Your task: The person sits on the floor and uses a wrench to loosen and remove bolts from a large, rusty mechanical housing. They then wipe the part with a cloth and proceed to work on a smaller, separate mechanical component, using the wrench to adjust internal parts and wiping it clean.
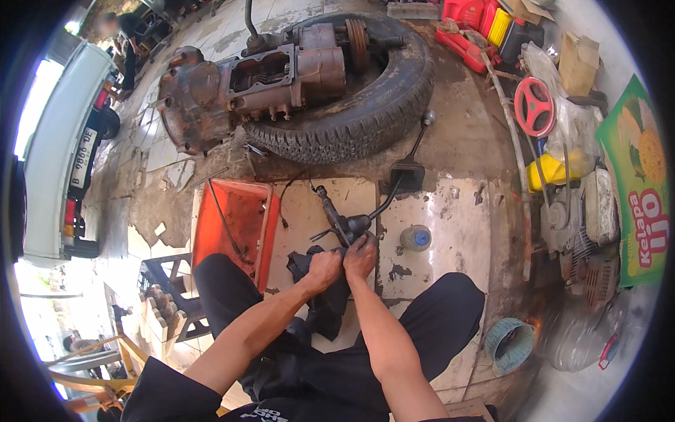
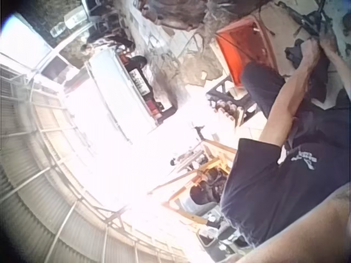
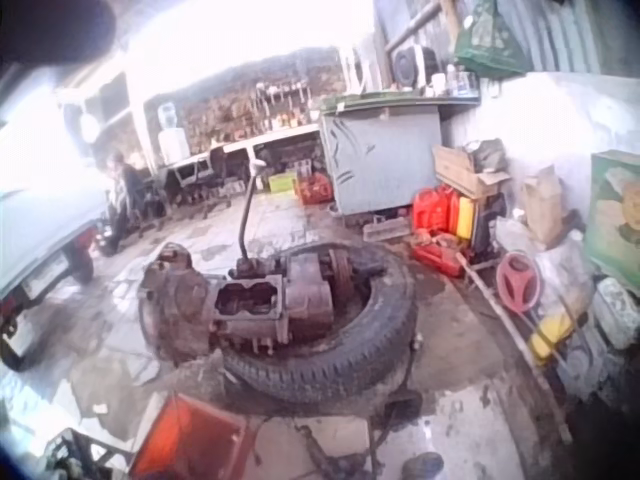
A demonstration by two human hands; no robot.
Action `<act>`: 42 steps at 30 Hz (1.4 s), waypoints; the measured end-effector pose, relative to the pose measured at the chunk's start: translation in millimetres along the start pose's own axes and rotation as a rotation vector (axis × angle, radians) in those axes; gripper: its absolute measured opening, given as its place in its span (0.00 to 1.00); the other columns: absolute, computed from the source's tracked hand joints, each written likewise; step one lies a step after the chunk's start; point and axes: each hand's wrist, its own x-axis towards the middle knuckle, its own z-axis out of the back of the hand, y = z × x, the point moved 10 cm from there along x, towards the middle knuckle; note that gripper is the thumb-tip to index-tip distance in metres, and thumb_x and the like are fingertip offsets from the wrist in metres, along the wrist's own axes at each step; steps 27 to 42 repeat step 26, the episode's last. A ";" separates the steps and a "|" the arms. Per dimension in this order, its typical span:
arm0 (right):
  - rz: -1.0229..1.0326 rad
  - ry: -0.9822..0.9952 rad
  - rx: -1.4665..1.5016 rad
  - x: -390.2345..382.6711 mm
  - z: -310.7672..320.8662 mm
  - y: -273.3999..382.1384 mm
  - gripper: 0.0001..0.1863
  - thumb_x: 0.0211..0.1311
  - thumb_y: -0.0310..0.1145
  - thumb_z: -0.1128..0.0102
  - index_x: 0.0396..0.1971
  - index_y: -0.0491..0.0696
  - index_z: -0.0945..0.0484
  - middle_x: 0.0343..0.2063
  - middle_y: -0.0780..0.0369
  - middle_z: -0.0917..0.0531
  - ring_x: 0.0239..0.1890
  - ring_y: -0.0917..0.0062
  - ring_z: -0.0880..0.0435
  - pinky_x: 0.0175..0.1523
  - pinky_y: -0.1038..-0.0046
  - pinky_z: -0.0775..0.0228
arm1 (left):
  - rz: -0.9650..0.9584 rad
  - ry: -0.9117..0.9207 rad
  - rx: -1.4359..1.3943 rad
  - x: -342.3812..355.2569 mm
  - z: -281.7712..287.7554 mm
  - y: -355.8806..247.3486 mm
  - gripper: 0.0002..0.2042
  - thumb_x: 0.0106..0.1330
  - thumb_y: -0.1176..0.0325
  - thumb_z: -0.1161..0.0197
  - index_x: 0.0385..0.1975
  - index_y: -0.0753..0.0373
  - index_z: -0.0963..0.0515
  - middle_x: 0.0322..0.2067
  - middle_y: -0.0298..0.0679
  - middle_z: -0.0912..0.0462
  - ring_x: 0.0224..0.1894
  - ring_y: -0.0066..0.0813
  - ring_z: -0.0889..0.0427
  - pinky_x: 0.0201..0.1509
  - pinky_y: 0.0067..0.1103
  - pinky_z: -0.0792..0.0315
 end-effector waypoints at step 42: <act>-0.041 0.155 -0.134 -3.6 -6.1 2.6 0.22 0.72 0.46 0.56 0.43 0.40 0.26 0.41 0.41 0.19 0.44 0.46 0.20 0.50 0.52 0.32 | -0.081 0.214 -0.575 -9.3 -44.4 52.0 0.25 0.61 0.50 0.43 0.47 0.68 0.24 0.51 0.63 0.23 0.53 0.60 0.24 0.58 0.38 0.30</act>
